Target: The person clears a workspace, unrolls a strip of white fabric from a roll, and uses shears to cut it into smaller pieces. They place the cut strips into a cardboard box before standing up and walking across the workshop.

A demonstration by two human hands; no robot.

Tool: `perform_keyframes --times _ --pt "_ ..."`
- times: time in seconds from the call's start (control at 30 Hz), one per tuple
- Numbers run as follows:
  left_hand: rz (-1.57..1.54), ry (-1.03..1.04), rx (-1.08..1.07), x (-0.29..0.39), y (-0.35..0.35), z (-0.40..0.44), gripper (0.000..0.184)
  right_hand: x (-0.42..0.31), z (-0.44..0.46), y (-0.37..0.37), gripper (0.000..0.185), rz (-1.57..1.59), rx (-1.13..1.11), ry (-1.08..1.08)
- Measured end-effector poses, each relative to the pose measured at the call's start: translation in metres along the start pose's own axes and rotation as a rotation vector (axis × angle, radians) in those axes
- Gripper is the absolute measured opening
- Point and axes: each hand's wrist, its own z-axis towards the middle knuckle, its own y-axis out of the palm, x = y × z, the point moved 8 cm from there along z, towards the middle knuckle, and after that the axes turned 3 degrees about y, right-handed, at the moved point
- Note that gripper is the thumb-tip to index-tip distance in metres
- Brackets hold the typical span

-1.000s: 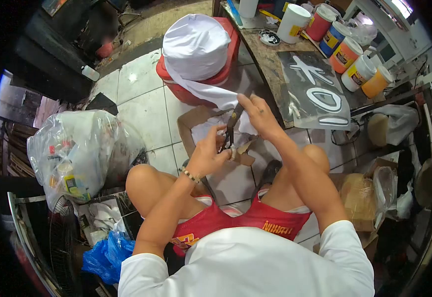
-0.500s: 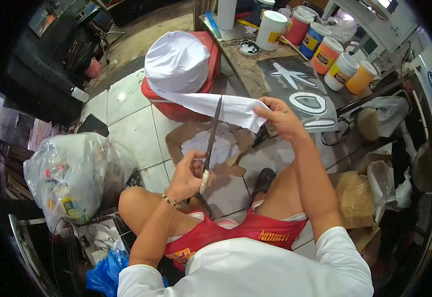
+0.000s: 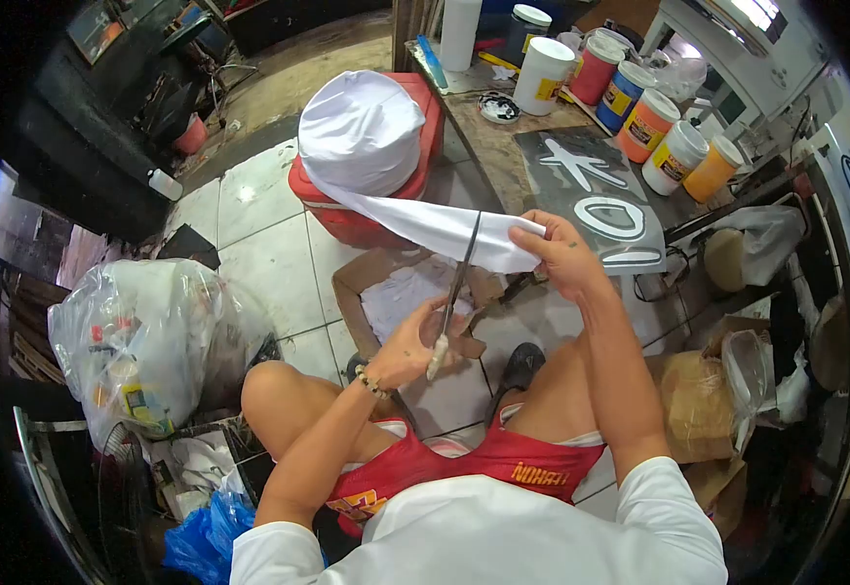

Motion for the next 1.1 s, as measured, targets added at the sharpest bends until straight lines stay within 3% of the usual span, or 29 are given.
perform_keyframes --times 0.33,0.6,0.77,0.83,1.03,1.1 --pt "-0.029 0.050 0.012 0.012 -0.006 -0.003 0.093 0.003 -0.011 0.006 0.019 -0.088 -0.083 0.046" --pt "0.012 -0.016 0.039 0.016 -0.011 -0.015 0.074 -0.005 -0.001 0.001 0.015 -0.041 -0.076 0.000" --pt "0.110 0.028 0.050 0.015 -0.016 -0.017 0.074 -0.016 0.010 0.001 0.019 -0.277 -0.057 -0.120" --pt "0.128 0.031 0.053 0.016 -0.017 -0.018 0.073 -0.027 0.011 0.015 0.026 -0.161 -0.055 -0.094" --pt "0.205 -0.057 0.059 0.005 -0.023 -0.018 0.074 -0.011 0.017 0.035 0.031 -0.260 -0.202 0.081" --pt "0.029 -0.030 0.012 0.010 -0.017 -0.019 0.080 -0.012 0.012 0.040 0.029 -0.275 -0.236 0.050"
